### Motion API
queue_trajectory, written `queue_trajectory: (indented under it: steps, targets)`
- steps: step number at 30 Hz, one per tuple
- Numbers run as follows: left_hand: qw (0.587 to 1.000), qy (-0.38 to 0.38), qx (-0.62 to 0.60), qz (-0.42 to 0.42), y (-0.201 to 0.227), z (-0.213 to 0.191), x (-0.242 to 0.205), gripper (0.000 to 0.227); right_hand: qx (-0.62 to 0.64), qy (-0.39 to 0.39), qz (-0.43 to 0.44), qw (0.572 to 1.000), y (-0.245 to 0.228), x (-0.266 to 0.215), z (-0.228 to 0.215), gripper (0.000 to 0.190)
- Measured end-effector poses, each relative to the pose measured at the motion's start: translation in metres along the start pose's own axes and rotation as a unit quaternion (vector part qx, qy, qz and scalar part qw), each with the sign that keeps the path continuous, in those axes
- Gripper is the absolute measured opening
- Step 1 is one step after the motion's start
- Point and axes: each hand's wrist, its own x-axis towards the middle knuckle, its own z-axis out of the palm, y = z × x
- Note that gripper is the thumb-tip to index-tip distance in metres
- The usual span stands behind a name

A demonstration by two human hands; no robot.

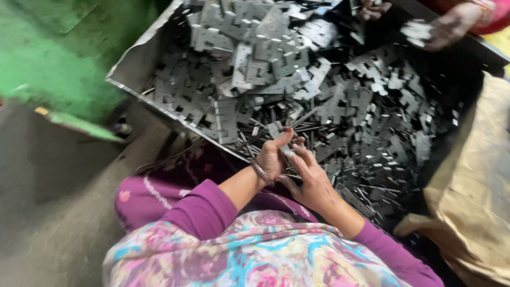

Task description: The person sits on the floor and sorts small metal brackets and pins from a large bin, picking them up by hand and placing them into a sack. The person repeatedly reaches into the bin, separates the items, and transfers them to the sack.

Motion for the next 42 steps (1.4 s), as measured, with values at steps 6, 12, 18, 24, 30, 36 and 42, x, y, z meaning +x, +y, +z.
queue_trajectory:
  steps: [6,12,18,24,30,36,42]
  targets:
    - [0.961,-0.087,0.262,0.005,0.034,0.011,-0.028,0.053,0.376,0.125,0.215,0.893,0.039,-0.01,-0.016,0.054]
    - [0.307,0.236,0.891,0.237,0.155,-0.046,-0.009,0.103,0.389,0.361,0.252,0.809,0.125,-0.1,-0.146,0.024]
    - [0.253,0.3,0.919,-0.033,0.156,-0.049,0.003,0.113,-0.457,0.361,0.31,0.751,0.228,-0.236,-0.254,0.033]
    - [0.231,0.313,0.919,0.067,0.148,-0.023,-0.015,0.085,-0.605,0.176,0.29,0.72,0.182,-0.199,-0.232,0.049]
    - [0.357,0.127,0.906,0.188,0.109,-0.011,-0.014,0.027,-0.259,0.021,0.027,0.965,0.131,-0.044,-0.083,0.051]
    - [0.41,0.02,0.857,0.31,0.109,0.003,-0.036,0.009,-0.274,-0.171,0.017,0.946,0.143,-0.004,-0.027,0.076]
    - [0.454,0.0,0.782,0.427,0.111,0.034,-0.043,0.011,-0.244,-0.131,-0.005,0.961,0.15,-0.008,-0.039,0.054]
